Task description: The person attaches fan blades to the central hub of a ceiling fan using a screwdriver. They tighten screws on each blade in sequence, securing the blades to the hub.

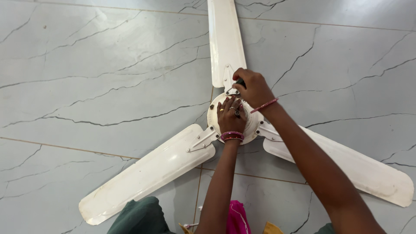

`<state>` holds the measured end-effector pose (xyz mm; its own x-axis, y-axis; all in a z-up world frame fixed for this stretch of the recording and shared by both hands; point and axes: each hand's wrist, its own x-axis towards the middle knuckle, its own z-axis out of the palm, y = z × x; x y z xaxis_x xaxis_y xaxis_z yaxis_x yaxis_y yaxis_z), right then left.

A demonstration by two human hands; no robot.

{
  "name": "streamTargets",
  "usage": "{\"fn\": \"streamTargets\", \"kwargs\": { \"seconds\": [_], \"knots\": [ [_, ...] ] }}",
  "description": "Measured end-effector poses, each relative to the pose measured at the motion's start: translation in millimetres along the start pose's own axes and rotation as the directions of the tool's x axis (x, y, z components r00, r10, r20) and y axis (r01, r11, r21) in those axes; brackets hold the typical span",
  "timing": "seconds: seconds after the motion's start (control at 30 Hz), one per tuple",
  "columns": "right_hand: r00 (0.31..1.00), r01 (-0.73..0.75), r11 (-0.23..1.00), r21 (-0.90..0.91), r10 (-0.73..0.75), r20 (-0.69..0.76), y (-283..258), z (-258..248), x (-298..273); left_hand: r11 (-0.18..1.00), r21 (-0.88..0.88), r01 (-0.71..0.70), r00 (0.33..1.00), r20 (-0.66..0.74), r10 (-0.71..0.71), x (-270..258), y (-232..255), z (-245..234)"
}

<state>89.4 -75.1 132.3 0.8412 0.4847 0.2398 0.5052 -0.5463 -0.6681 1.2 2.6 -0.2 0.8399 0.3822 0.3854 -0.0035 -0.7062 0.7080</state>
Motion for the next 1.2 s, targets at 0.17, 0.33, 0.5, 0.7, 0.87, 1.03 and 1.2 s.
{"fn": "streamTargets", "kwargs": {
  "seconds": [0.17,0.33,0.5,0.7,0.87,1.03,1.2],
  "knots": [
    [0.99,-0.017,0.988,0.156,0.038,-0.134,-2,23,-18,1.0,-0.009,0.003,0.999,0.049,-0.002,0,-3,3],
    [0.989,0.01,0.989,0.148,0.013,-0.149,-13,52,-28,1.0,0.009,0.02,0.979,0.204,-0.022,-2,-13,3],
    [0.955,0.142,0.989,0.031,-0.129,-0.269,-26,77,-33,0.931,0.352,-0.094,0.98,0.197,0.025,-15,-30,18],
    [0.949,0.127,0.981,0.146,-0.077,-0.306,-21,93,-50,0.897,0.429,-0.111,0.986,0.163,0.044,-17,-55,42],
    [0.943,0.21,0.966,0.151,-0.159,-0.291,-4,92,-42,0.906,0.419,-0.062,0.972,0.231,-0.04,-18,-45,36],
    [0.959,0.169,0.974,0.148,-0.128,-0.254,1,98,-40,0.922,0.383,-0.052,0.968,0.246,-0.048,-13,-50,36],
    [0.945,0.18,0.976,0.126,-0.136,-0.296,0,102,-39,0.892,0.444,-0.084,0.984,0.178,0.004,-20,-64,53]
  ]
}}
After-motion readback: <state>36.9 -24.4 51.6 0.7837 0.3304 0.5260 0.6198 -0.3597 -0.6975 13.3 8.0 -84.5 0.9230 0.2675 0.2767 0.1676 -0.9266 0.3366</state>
